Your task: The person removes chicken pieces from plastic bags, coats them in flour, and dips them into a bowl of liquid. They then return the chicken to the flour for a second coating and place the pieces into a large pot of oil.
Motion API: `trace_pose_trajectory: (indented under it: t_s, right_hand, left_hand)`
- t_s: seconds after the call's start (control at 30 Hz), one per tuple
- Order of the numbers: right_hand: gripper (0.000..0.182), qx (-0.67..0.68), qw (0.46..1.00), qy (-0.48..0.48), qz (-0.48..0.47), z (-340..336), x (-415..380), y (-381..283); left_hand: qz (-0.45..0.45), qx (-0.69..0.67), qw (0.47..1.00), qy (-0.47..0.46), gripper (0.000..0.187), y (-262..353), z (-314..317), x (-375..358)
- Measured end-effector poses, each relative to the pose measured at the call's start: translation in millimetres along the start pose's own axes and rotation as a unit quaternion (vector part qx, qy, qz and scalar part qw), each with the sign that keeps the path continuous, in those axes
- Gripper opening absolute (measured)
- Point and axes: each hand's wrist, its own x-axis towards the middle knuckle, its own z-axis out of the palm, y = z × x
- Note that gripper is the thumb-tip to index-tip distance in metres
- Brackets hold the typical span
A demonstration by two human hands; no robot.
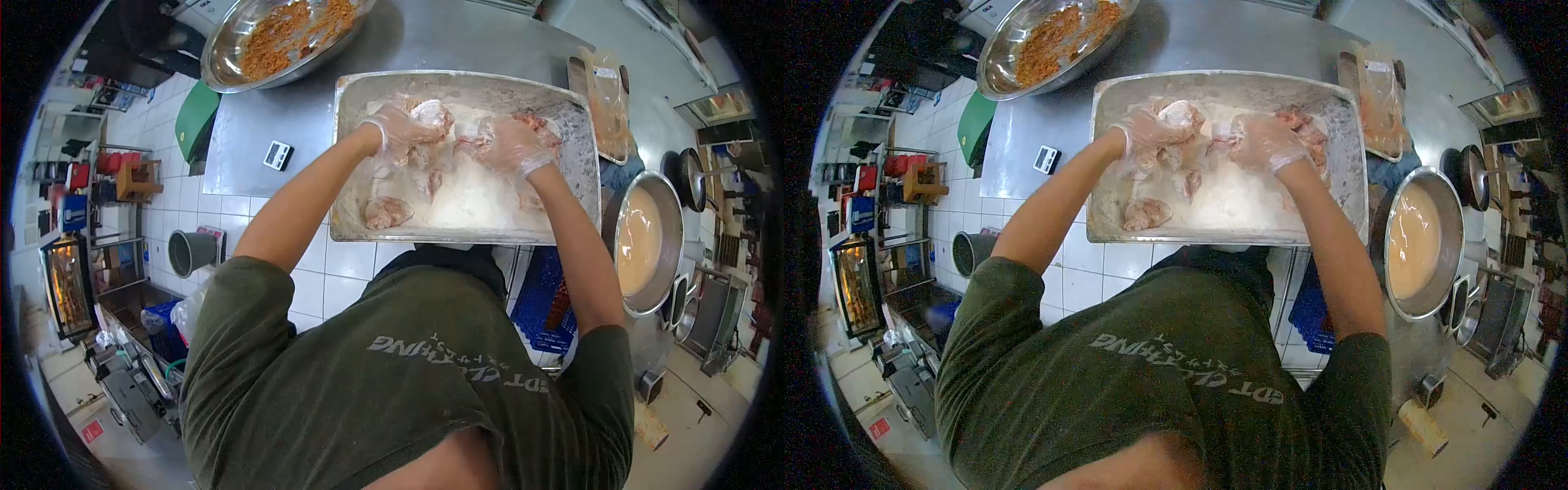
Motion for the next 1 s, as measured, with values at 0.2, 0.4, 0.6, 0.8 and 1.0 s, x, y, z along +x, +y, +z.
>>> trace_pose_trajectory:
  t_s: [0.2, 0.4, 0.6, 0.8, 1.0]
  right_hand:
    - [0.058, -0.01, 0.996, -0.082, -0.016, -22.9, -19.7, -25.5]
    - [0.056, -0.071, 0.961, -0.259, -0.065, 32.7, 16.0, -65.6]
    - [0.064, -0.11, 0.969, -0.209, -0.07, 52.4, 18.6, -62.6]
    - [0.09, 0.219, 0.941, -0.258, 0.002, 64.9, -4.9, -30.2]
    - [0.078, -0.028, 0.983, -0.176, 0.037, 78.2, -10.7, -38.0]
  left_hand:
    - [0.026, 0.091, 0.989, 0.117, 0.057, -58.5, 7.3, 54.1]
    - [0.055, 0.141, 0.978, 0.144, 0.058, -12.5, -15.4, 10.5]
    - [0.047, 0.128, 0.981, 0.134, 0.063, -29.1, -13.0, -3.5]
    - [0.018, 0.073, 0.994, 0.077, 0.07, -50.0, -0.5, -5.5]
    - [0.002, 0.115, 0.987, 0.107, 0.081, -43.6, 10.1, -11.0]
